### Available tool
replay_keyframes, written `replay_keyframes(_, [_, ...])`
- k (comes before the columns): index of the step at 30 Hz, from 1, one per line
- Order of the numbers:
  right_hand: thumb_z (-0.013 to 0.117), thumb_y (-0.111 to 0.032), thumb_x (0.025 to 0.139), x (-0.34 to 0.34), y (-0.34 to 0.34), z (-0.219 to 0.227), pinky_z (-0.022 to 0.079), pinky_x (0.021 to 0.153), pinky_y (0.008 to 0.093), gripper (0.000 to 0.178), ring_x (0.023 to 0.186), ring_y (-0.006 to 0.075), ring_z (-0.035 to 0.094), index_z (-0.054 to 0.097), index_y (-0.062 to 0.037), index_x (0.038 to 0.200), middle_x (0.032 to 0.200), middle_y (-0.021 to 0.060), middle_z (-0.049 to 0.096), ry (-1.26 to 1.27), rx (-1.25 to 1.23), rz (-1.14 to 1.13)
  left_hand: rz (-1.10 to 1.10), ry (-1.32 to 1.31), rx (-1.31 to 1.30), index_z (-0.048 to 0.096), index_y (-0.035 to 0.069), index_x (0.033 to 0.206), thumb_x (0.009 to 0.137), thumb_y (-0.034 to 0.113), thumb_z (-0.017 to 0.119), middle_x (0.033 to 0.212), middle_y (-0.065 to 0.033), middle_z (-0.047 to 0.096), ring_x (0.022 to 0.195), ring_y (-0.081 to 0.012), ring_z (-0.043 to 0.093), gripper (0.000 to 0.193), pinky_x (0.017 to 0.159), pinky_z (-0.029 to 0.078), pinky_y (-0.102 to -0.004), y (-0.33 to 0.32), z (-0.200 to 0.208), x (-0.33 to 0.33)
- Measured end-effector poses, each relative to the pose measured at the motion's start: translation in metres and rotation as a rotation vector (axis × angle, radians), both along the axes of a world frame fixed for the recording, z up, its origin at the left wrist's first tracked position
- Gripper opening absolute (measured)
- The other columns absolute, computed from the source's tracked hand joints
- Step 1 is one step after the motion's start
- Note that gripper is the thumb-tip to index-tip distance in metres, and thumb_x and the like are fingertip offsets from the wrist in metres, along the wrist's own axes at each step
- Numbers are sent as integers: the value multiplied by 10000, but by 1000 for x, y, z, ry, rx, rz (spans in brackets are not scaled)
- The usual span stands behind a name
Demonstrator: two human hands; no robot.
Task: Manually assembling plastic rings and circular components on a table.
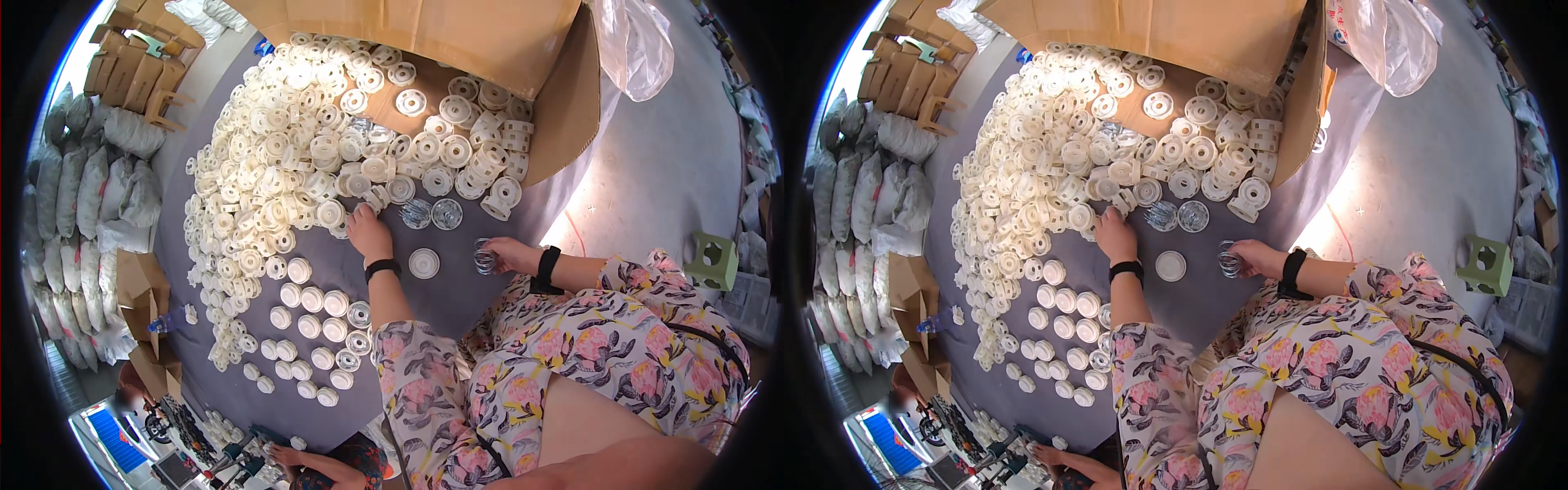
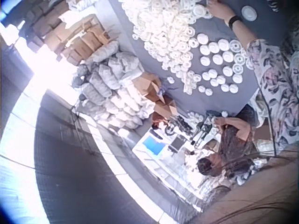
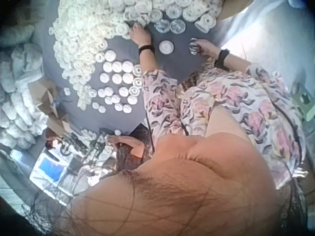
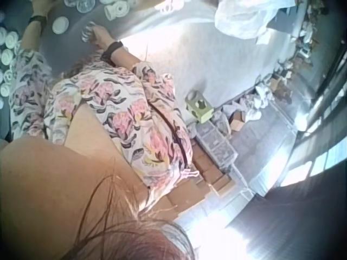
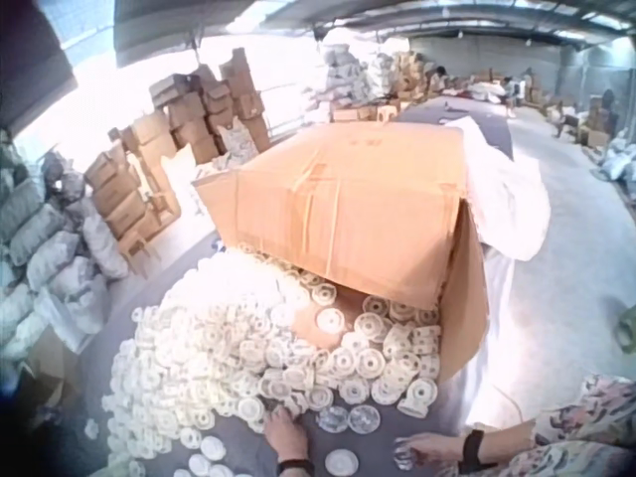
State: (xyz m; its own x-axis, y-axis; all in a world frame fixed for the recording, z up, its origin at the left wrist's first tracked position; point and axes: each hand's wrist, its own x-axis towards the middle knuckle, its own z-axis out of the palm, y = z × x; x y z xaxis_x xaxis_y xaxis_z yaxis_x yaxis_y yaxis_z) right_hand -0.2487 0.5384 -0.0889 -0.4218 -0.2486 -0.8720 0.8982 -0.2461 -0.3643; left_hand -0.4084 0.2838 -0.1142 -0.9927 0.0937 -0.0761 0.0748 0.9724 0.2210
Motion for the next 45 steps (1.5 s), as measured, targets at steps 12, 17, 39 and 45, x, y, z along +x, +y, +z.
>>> replay_keyframes(12, [513, -279, 878, -14, -12, -26, 459, 540, 273, 163, 649, 131, 593, 570, -149, 957, 794, -8, 599, 34, -87, 108, 1060, -61, 1276, 493, -22, 1179, 869, 114, 479, 1116, -133, 533, 1020, -213, 532, 339, 866, 437, -340, -23, 15, 216])
replay_keyframes(17, [509, -301, 881, -18, -6, -36, 447, 551, 260, 176, 677, 135, 607, 559, -163, 979, 820, -6, 624, -25, -48, 98, 488, 89, 314, 509, 32, 1233, 807, 185, 651, 1137, -223, 510, 1059, -385, 487, 474, 931, 391, -439, 0, 34, 231])
replay_keyframes(39, [435, -263, 904, 0, -76, -12, 437, 476, 221, 167, 702, 133, 655, 529, -132, 945, 839, 66, 672, 72, 91, 71, 645, -141, -56, 604, 32, 1111, 659, 199, 749, 1042, -178, 561, 978, -345, 548, 503, 822, 456, -433, -237, 48, 251])
replay_keyframes(45, [437, -279, 893, 8, -39, -30, 370, 384, 231, 228, 448, 120, 530, 540, -88, 962, 752, 114, 683, 65, 140, -16, 489, 172, 142, 581, 3, 1068, 689, 179, 731, 942, -158, 548, 858, -340, 545, 444, 755, 442, -437, -188, 64, 196])
